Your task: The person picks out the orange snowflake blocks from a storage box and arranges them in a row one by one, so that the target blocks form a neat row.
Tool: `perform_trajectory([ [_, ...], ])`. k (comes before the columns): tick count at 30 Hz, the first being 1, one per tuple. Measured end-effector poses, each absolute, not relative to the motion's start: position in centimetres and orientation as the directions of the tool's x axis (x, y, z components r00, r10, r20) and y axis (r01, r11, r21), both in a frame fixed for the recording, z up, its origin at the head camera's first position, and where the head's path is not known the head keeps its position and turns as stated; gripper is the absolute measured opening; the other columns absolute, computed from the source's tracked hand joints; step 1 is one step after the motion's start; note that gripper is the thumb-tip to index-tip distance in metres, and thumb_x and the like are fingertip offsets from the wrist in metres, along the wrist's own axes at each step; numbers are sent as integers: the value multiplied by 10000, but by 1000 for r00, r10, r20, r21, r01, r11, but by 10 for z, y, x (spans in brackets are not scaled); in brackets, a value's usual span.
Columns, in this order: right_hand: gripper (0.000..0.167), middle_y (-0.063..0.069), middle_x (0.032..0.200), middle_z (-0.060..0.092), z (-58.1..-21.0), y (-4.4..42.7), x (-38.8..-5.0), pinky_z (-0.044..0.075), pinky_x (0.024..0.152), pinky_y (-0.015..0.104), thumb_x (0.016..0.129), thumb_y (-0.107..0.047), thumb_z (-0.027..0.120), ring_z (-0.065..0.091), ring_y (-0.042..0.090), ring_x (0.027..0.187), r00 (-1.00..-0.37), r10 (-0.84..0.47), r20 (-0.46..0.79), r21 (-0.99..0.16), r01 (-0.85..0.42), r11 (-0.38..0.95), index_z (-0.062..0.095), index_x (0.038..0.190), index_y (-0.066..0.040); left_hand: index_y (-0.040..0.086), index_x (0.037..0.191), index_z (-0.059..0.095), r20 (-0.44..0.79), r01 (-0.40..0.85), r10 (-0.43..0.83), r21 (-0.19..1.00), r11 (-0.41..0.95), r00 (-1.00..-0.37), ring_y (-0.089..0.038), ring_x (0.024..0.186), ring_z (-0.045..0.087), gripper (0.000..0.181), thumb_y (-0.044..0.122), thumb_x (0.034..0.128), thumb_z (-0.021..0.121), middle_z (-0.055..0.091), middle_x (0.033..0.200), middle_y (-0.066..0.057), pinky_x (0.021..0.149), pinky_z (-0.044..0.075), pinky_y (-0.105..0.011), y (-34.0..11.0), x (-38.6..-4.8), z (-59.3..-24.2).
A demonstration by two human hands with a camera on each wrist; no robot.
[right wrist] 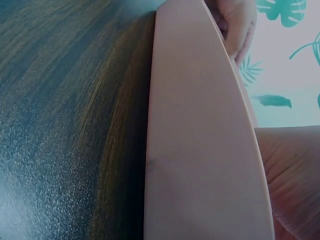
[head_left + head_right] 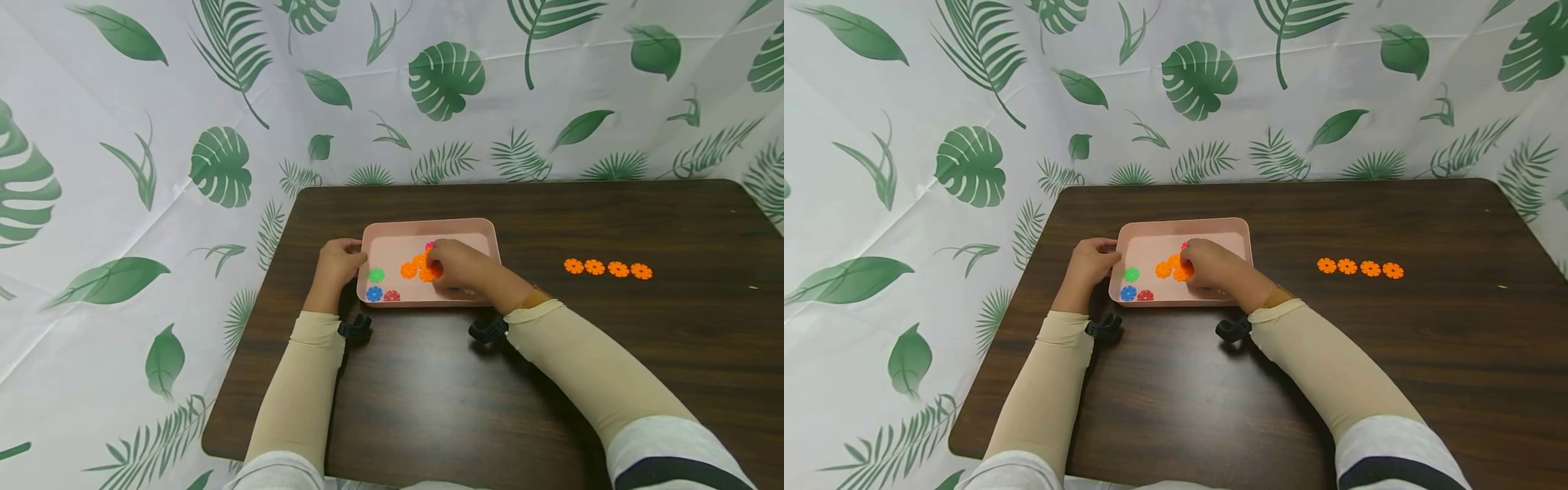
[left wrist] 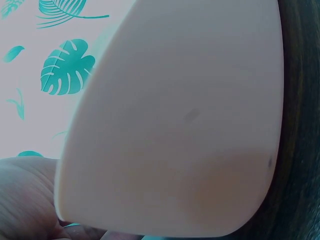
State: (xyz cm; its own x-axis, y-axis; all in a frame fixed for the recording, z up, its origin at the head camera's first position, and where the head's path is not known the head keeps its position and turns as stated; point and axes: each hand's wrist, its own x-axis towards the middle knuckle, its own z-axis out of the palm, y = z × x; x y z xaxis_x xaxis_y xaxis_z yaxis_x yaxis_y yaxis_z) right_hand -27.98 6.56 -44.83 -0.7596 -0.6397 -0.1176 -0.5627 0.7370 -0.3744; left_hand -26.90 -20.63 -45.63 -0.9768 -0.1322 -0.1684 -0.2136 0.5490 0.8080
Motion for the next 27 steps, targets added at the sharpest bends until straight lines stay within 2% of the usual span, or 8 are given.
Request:
perform_trajectory([
  [8, 272, 65, 956, 619, -454, 67, -281, 501, 889, 395, 776, -127, 808, 544, 261, 881, -771, -629, -95, -396, -551, 735, 713, 1017, -42, 52, 1260, 734, -172, -222, -141, 800, 557, -975, -235, 845, 723, 377, 153, 897, 714, 752, 1091, -140, 764, 629, -380, -206, -269, -458],
  [14, 328, 82, 1027, 653, -450, 69, -280, 518, 931, 391, 766, -121, 828, 567, 254, 918, -786, -615, -61, -433, -535, 726, 734, 1064, -23, 51, 1258, 736, -158, -208, -136, 796, 569, -978, -239, 872, 719, 384, 165, 893, 711, 754, 1099, -137, 781, 626, -384, -208, -270, -458],
  [18, 357, 94, 1039, 656, -443, 74, -280, 533, 915, 395, 780, -123, 829, 565, 255, 922, -797, -601, -58, -451, -516, 728, 736, 1104, -7, 59, 1267, 733, -159, -210, -138, 791, 575, -978, -236, 877, 713, 388, 173, 898, 705, 752, 1101, -133, 781, 622, -374, -208, -270, -458],
  [27, 328, 115, 1032, 657, -418, 124, -280, 555, 903, 447, 825, -103, 800, 606, 301, 963, -840, -541, 36, -472, -491, 732, 714, 1124, 3, 57, 1271, 730, -159, -206, -131, 795, 570, -978, -237, 868, 719, 388, 170, 902, 699, 750, 1103, -135, 781, 624, -379, -208, -270, -458],
])
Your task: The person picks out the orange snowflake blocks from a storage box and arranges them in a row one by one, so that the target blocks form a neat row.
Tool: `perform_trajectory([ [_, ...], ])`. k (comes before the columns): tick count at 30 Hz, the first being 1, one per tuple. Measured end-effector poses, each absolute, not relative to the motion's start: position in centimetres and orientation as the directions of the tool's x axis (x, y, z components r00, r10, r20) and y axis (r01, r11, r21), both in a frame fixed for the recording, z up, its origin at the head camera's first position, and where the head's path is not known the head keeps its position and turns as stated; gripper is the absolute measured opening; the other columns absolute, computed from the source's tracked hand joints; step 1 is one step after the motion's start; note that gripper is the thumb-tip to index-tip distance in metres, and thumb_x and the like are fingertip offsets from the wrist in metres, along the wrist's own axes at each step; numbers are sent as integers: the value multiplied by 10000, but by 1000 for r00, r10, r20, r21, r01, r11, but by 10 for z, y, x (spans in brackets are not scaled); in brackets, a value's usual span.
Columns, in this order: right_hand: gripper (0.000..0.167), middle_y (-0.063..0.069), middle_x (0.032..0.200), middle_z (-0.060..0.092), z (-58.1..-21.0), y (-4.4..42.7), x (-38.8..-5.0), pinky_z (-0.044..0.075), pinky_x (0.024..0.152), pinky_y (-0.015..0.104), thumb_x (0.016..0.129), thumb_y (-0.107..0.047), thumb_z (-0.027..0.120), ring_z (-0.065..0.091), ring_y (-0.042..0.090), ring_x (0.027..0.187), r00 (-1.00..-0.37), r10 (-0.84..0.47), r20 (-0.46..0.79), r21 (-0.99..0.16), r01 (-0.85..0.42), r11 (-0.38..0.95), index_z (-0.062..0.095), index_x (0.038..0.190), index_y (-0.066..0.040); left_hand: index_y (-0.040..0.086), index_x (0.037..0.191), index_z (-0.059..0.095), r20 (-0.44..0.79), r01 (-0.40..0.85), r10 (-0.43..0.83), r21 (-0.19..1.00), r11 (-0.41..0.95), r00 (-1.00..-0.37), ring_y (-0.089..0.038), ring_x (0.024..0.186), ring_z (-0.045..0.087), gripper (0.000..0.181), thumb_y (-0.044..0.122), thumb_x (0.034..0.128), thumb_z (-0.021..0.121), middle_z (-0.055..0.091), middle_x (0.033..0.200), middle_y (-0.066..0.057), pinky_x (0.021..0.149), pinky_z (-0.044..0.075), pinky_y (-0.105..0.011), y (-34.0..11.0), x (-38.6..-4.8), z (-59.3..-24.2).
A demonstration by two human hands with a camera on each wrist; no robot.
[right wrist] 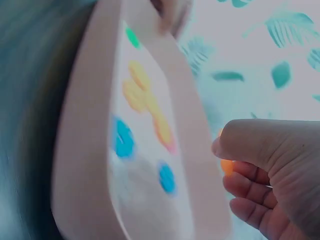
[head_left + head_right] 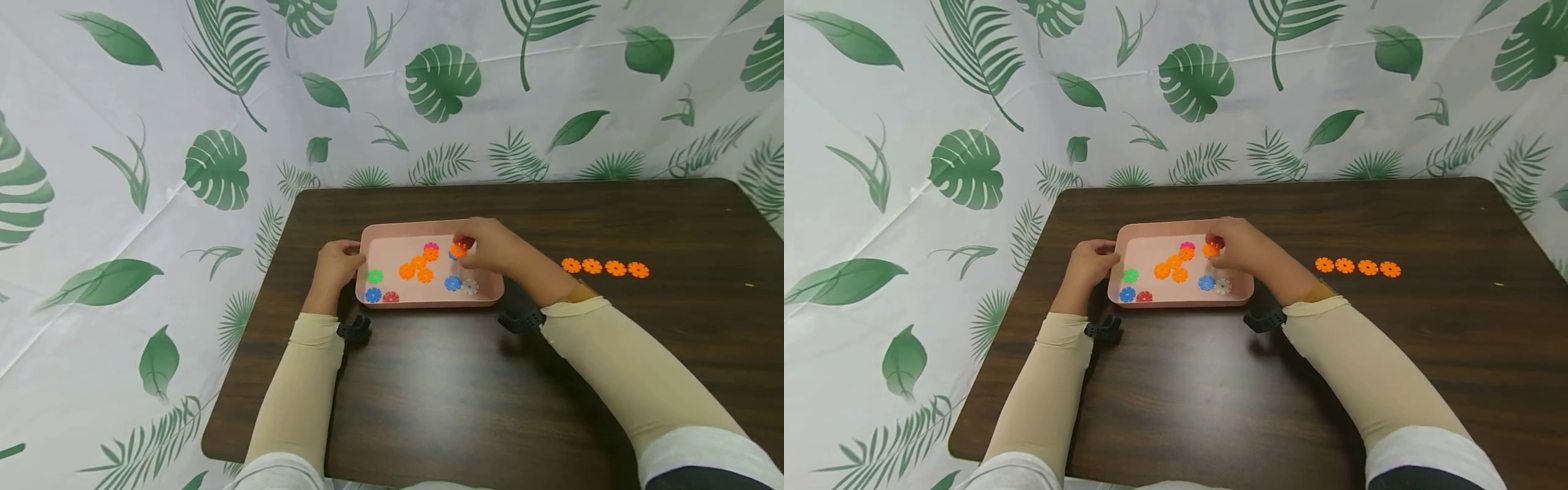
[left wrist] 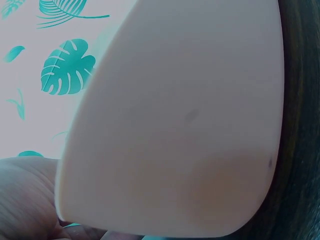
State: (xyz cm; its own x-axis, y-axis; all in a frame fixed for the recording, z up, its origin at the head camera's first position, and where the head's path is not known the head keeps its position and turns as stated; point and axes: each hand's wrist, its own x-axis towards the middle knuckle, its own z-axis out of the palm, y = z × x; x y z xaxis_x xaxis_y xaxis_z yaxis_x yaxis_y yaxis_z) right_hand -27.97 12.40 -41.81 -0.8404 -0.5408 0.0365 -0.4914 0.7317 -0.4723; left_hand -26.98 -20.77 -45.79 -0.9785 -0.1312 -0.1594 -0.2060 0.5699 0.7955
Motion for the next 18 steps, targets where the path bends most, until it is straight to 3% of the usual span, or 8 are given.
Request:
perform_trajectory([
  [8, 312, 151, 1028, 656, -398, 203, -268, 551, 858, 499, 829, -78, 806, 620, 315, 932, -907, -410, 99, -469, -406, 784, 720, 1108, 34, 41, 1275, 721, -160, -203, -125, 810, 550, -979, -254, 855, 719, 400, 160, 894, 693, 741, 1089, -158, 774, 628, -398, -209, -269, -456],
  [18, 387, 240, 1098, 656, -416, 283, -239, 527, 860, 581, 880, -124, 785, 617, 378, 983, -957, -275, -95, -446, -206, 871, 672, 1174, 100, 55, 1308, 706, -180, -216, -119, 807, 550, -976, -259, 883, 708, 420, 171, 904, 692, 726, 1117, -158, 798, 626, -406, -209, -270, -458],
])
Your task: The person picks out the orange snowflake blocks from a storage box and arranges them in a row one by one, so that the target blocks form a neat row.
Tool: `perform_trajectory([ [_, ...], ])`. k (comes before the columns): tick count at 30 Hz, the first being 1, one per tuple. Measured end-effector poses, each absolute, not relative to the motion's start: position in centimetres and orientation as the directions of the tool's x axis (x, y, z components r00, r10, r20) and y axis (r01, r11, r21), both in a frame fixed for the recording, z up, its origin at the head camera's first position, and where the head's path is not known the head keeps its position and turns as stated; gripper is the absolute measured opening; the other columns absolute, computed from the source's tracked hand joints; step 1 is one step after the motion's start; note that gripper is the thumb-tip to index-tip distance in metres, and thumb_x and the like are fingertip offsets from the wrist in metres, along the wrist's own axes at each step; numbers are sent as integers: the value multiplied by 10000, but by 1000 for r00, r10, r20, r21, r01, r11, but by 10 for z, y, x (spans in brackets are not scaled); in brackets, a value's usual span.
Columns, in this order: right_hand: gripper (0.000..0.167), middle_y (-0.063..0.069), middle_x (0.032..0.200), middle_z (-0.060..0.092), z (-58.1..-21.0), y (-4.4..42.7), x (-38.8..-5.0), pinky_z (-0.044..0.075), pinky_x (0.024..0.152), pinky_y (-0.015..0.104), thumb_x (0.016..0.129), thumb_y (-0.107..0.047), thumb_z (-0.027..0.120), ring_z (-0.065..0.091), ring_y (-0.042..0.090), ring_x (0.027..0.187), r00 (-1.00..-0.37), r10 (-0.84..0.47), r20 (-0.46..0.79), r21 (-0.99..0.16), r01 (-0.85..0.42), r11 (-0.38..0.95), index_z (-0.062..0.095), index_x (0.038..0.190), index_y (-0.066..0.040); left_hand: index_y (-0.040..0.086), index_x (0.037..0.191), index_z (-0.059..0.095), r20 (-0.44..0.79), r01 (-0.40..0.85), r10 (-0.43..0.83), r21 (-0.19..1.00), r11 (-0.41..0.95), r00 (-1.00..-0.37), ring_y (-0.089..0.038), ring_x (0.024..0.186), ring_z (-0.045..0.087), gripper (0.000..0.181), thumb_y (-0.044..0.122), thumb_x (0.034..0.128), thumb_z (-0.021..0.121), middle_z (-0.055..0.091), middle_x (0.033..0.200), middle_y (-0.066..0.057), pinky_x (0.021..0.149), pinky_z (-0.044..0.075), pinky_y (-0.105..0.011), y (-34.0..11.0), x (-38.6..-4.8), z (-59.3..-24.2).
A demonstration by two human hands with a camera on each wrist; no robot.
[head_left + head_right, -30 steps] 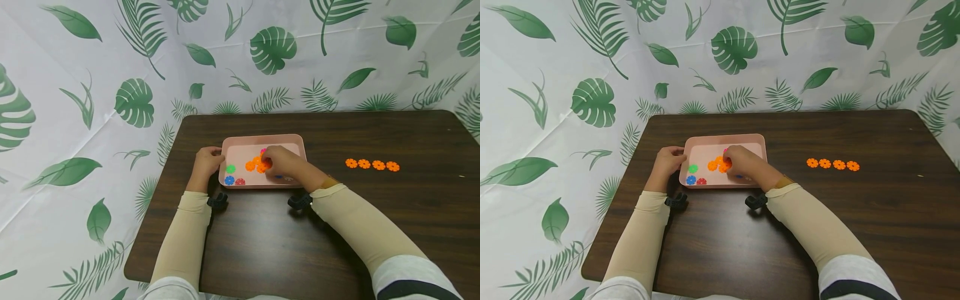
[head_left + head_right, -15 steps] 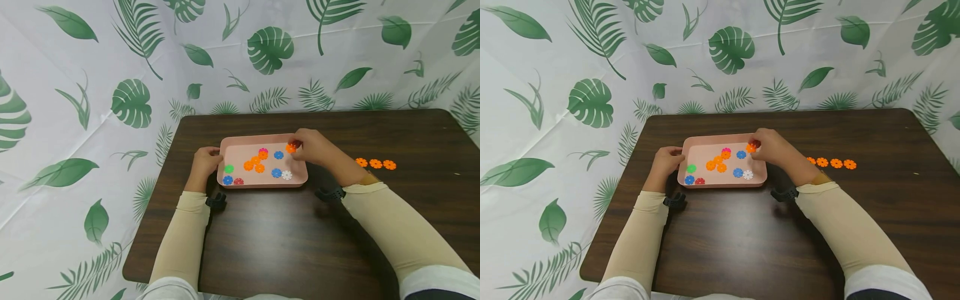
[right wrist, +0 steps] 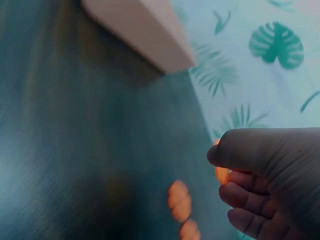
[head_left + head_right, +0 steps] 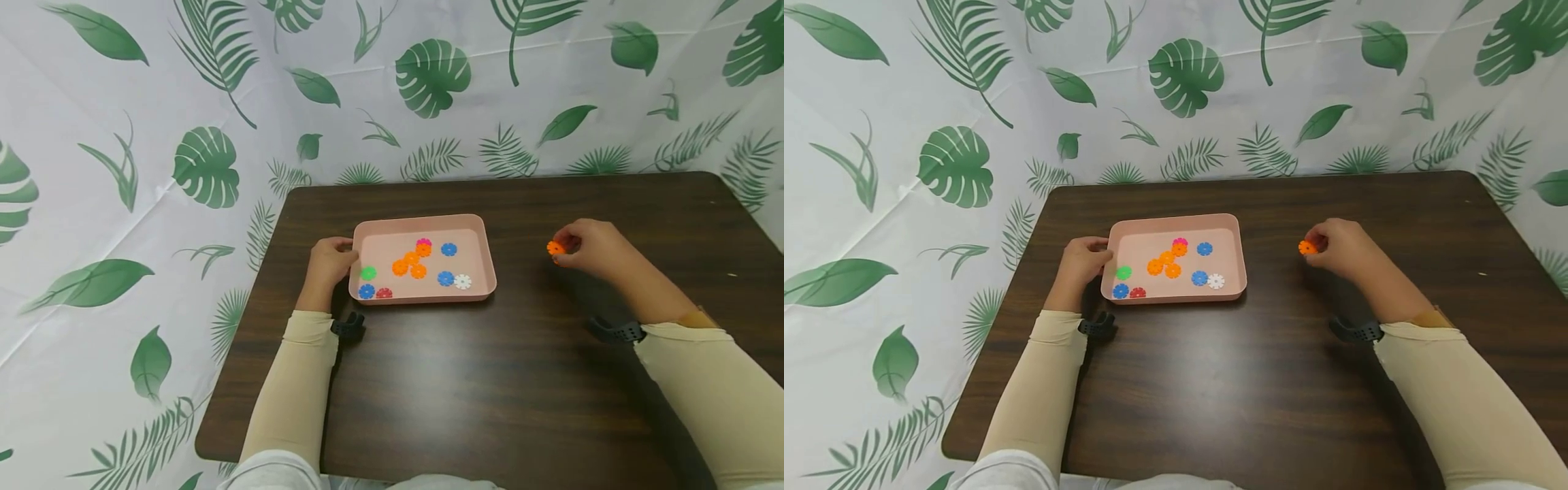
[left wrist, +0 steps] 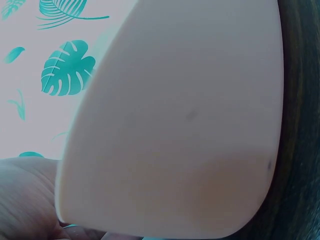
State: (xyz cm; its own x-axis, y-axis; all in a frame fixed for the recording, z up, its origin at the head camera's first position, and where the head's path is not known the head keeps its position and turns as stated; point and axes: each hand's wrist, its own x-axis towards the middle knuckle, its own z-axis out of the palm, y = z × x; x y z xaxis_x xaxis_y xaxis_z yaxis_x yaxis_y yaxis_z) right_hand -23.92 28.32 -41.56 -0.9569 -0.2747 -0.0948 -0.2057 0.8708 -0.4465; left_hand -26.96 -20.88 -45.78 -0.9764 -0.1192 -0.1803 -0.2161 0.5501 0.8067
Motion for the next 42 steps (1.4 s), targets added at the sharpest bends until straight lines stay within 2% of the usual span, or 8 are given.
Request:
perform_trajectory([
  [8, 393, 217, 1023, 684, -444, 304, -224, 531, 849, 587, 871, -152, 782, 637, 351, 927, -959, -251, -133, -425, -173, 889, 673, 1136, 117, 45, 1301, 707, -170, -210, -124, 799, 564, -978, -262, 876, 714, 420, 172, 901, 689, 731, 1100, -159, 803, 627, -418, -211, -269, -456],
  [16, 342, 132, 907, 695, -449, 303, -221, 542, 770, 509, 846, -173, 807, 633, 277, 819, -958, -268, -105, -396, -207, 895, 703, 1044, 86, 53, 1295, 714, -172, -214, -127, 795, 567, -977, -257, 871, 718, 411, 175, 904, 688, 734, 1099, -154, 793, 627, -410, -211, -269, -456],
  [22, 351, 119, 879, 692, -449, 303, -221, 536, 741, 474, 837, -188, 826, 632, 262, 797, -962, -254, -101, -388, -197, 901, 706, 1026, 83, 55, 1269, 730, -149, -195, -126, 791, 579, -981, -242, 846, 709, 400, 177, 889, 694, 744, 1077, -146, 757, 623, -385, -210, -270, -457],
  [33, 417, 187, 982, 699, -446, 308, -216, 544, 800, 553, 883, -229, 786, 645, 331, 892, -967, -222, -124, -419, -152, 895, 694, 1120, 102, 52, 1269, 728, -164, -207, -128, 792, 574, -978, -245, 864, 703, 391, 171, 897, 697, 743, 1077, -141, 776, 617, -391, -209, -269, -456],
  [37, 478, 244, 1050, 671, -438, 316, -216, 534, 799, 579, 933, -294, 754, 625, 376, 944, -979, -185, -86, -412, -134, 901, 679, 1178, 109, 55, 1280, 724, -173, -215, -127, 791, 572, -977, -246, 878, 706, 398, 168, 899, 695, 741, 1094, -140, 784, 619, -390, -209, -270, -455],
  [42, 477, 286, 1136, 639, -421, 320, -216, 510, 842, 626, 958, -287, 726, 605, 428, 1016, -986, -166, -22, -418, -142, 897, 654, 1229, 99, 61, 1291, 720, -177, -217, -125, 789, 575, -976, -251, 880, 702, 412, 174, 896, 695, 739, 1099, -144, 787, 617, -396, -208, -270, -453],
])
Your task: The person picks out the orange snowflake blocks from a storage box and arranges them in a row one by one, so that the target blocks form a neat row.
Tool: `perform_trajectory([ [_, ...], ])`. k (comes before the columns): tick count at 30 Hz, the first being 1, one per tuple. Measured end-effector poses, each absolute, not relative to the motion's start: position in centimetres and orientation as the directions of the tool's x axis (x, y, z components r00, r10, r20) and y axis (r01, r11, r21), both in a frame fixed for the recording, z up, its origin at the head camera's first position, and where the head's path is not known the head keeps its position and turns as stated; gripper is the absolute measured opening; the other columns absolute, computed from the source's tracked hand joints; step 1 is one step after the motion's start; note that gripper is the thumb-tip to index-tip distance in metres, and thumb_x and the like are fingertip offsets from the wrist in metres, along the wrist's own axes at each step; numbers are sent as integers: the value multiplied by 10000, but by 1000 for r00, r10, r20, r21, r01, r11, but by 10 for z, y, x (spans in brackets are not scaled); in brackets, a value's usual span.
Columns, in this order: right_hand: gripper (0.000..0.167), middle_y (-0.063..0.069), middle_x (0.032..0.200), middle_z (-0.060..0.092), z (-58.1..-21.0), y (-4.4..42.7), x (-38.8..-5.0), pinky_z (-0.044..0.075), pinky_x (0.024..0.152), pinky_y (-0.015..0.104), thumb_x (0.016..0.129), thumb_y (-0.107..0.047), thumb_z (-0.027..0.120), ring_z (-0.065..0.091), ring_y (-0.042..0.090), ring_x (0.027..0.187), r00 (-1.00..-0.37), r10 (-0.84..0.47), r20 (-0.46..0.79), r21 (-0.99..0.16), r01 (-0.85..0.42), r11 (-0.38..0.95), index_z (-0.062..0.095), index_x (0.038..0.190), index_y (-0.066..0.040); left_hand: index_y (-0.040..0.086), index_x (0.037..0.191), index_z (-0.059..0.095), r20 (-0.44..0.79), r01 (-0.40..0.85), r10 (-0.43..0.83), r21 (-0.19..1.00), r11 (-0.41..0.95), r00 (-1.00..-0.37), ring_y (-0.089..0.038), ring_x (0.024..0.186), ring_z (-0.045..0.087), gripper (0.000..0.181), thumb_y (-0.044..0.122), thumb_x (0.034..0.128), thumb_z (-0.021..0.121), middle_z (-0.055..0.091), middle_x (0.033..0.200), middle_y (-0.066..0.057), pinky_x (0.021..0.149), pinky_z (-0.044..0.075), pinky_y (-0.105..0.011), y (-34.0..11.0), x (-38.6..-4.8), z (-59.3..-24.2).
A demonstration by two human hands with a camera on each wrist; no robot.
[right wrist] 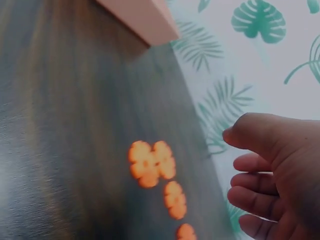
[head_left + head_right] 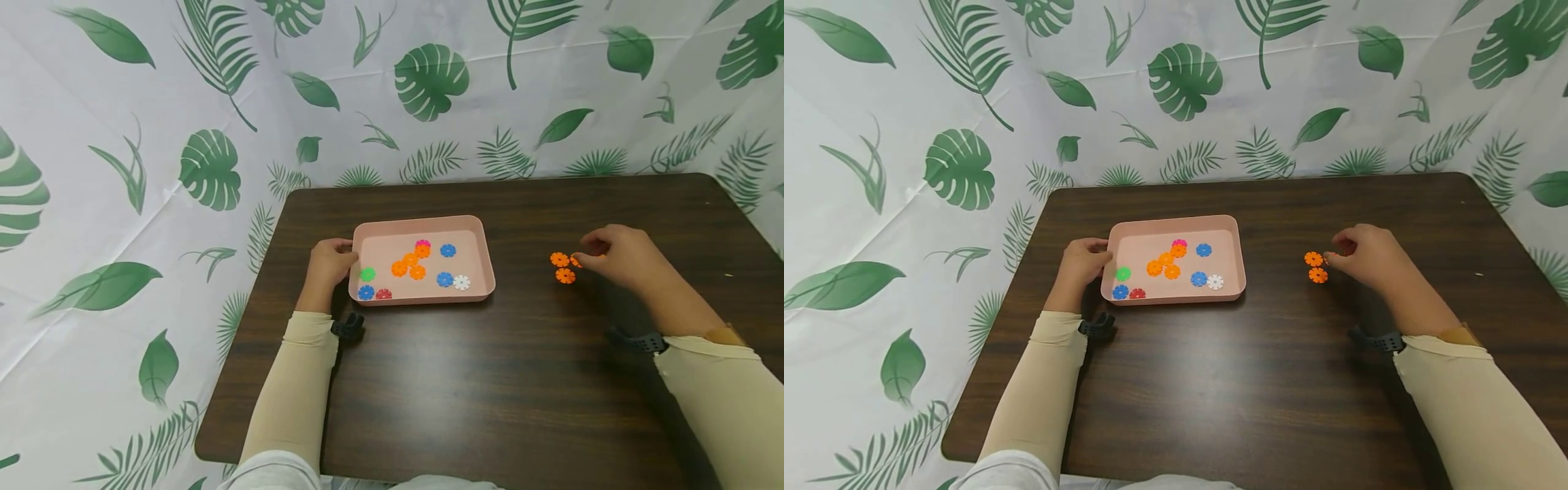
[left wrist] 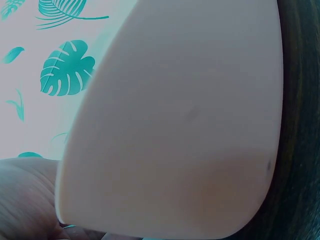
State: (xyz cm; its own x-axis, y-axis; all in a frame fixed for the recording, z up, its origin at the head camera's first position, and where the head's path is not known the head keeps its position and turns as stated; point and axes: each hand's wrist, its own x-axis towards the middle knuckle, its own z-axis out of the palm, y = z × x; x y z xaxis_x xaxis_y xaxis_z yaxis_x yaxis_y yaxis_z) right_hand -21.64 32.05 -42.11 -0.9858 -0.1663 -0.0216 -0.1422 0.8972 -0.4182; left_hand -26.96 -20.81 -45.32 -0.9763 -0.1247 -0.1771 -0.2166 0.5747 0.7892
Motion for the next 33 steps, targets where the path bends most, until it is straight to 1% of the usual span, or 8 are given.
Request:
perform_trajectory([
  [2, 470, 297, 1166, 625, -415, 318, -219, 497, 858, 641, 963, -267, 717, 596, 444, 1047, -986, -168, -4, -431, -150, 890, 640, 1250, 97, 63, 1293, 719, -174, -215, -126, 788, 578, -977, -252, 877, 700, 414, 177, 896, 698, 737, 1095, -143, 788, 615, -400, -209, -270, -453],
  [5, 478, 294, 1179, 617, -408, 312, -224, 489, 868, 646, 969, -278, 710, 587, 446, 1060, -983, -185, 21, -425, -176, 888, 633, 1264, 89, 62, 1292, 719, -167, -211, -130, 786, 581, -977, -255, 871, 701, 417, 179, 893, 700, 735, 1086, -142, 787, 616, -408, -210, -270, -452],
  [10, 473, 266, 1184, 621, -399, 292, -234, 492, 884, 629, 963, -291, 724, 590, 422, 1065, -971, -228, 66, -420, -234, 877, 645, 1267, 63, 60, 1296, 717, -163, -211, -134, 782, 587, -977, -251, 874, 704, 418, 182, 897, 695, 726, 1098, -144, 781, 621, -403, -212, -269, -453],
  [16, 420, 225, 1126, 652, -385, 249, -248, 509, 887, 580, 927, -264, 771, 599, 375, 1028, -951, -279, 135, -431, -310, 848, 687, 1214, 29, 53, 1284, 723, -157, -207, -136, 776, 596, -978, -261, 898, 708, 407, 182, 899, 692, 725, 1128, -156, 794, 620, -406, -213, -268, -454],
  [21, 388, 186, 1089, 661, -375, 210, -261, 519, 894, 544, 900, -233, 799, 602, 340, 1008, -929, -333, 160, -437, -369, 821, 703, 1189, 6, 63, 1283, 726, -165, -214, -136, 778, 591, -977, -262, 921, 705, 395, 183, 908, 700, 729, 1150, -151, 815, 617, -408, -213, -268, -454],
  [26, 390, 176, 1100, 661, -372, 173, -274, 522, 911, 526, 899, -235, 795, 597, 330, 1020, -907, -394, 150, -452, -417, 788, 710, 1196, 3, 68, 1270, 734, -157, -210, -141, 779, 591, -978, -249, 881, 711, 385, 188, 905, 710, 733, 1120, -141, 787, 620, -394, -212, -269, -457],
  [29, 406, 171, 1134, 662, -373, 153, -279, 534, 931, 518, 906, -241, 785, 595, 336, 1045, -907, -405, 111, -478, -406, 779, 708, 1220, 4, 73, 1260, 739, -146, -203, -144, 778, 594, -979, -242, 850, 707, 380, 190, 899, 713, 734, 1084, -131, 765, 618, -385, -210, -271, -458],
  [33, 404, 142, 1148, 655, -376, 128, -284, 550, 924, 484, 902, -229, 784, 580, 318, 1044, -913, -403, 60, -521, -373, 768, 711, 1238, -18, 76, 1273, 735, -149, -206, -143, 777, 594, -978, -234, 857, 707, 389, 188, 902, 709, 738, 1096, -127, 766, 618, -375, -208, -271, -458],
])
